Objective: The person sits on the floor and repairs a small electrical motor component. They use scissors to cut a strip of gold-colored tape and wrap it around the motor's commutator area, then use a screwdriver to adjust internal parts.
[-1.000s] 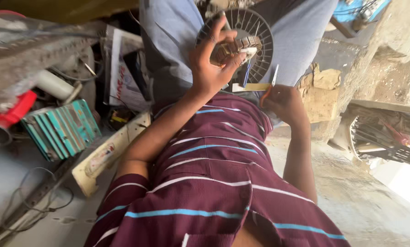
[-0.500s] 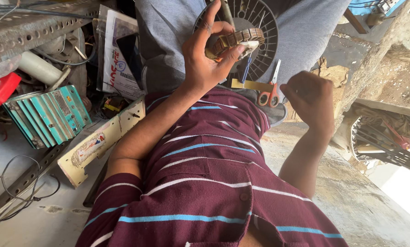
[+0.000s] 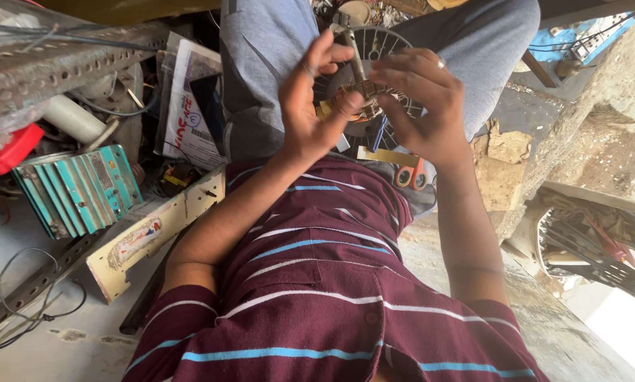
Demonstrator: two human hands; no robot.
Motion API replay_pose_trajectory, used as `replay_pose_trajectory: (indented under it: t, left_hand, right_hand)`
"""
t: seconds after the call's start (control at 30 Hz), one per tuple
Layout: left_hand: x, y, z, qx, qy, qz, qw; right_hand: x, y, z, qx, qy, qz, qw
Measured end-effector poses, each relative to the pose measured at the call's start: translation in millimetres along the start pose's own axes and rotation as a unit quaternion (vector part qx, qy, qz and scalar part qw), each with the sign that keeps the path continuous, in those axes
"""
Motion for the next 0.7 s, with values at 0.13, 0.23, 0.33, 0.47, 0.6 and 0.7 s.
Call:
replay_pose_trajectory:
  t: [0.13,0.23,0.33,0.47,0.6,0.7]
  left_hand:
    - [-1.2,4.4,-29.5,0.145,0.114,0.015,0.983]
    - [-5.0,6.5,-42.9,0.179,0.121,-0.020,0.976]
    - [-6.1,7.0,-47.8,0.158,0.108,-0.049,0.980]
    - [-6.1,8.2,-53.7,0.162,0.108,-0.057,0.979]
    - [-4.7,7.0,-54.2,0.157,0.097,-0.067,0.981]
    - [-2.9,6.5,-51.8,0.162,0.102,-0.069,0.979]
  right_hand:
    - [-10.1,-7.0,4.1,0.002,-0.040,-0.030,0.999]
    - [-17.2,-5.7,10.2,-0.016,-0.067,-0.035,0.997]
    - [-22.3,-2.9,18.1,-0.034,-0.104,-0.031,0.994]
    - [-25.3,-0.5,27.9,-0.060,-0.162,-0.040,0.984]
    - [-25.8,-0.1,30.6,-0.061,-0.178,-0.046,0.981]
    - [-24.9,-0.6,31.8,-0.064,-0.184,-0.050,0.980]
Point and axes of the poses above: each hand's wrist, its own y-axis away from the middle knuckle, its own x-axis out of the back of the hand, z = x × y, the point moved 6 cm from there along -y, towards the middle knuckle, and after that the axes turned 13 degrees about -x, right-handed, at the moved point
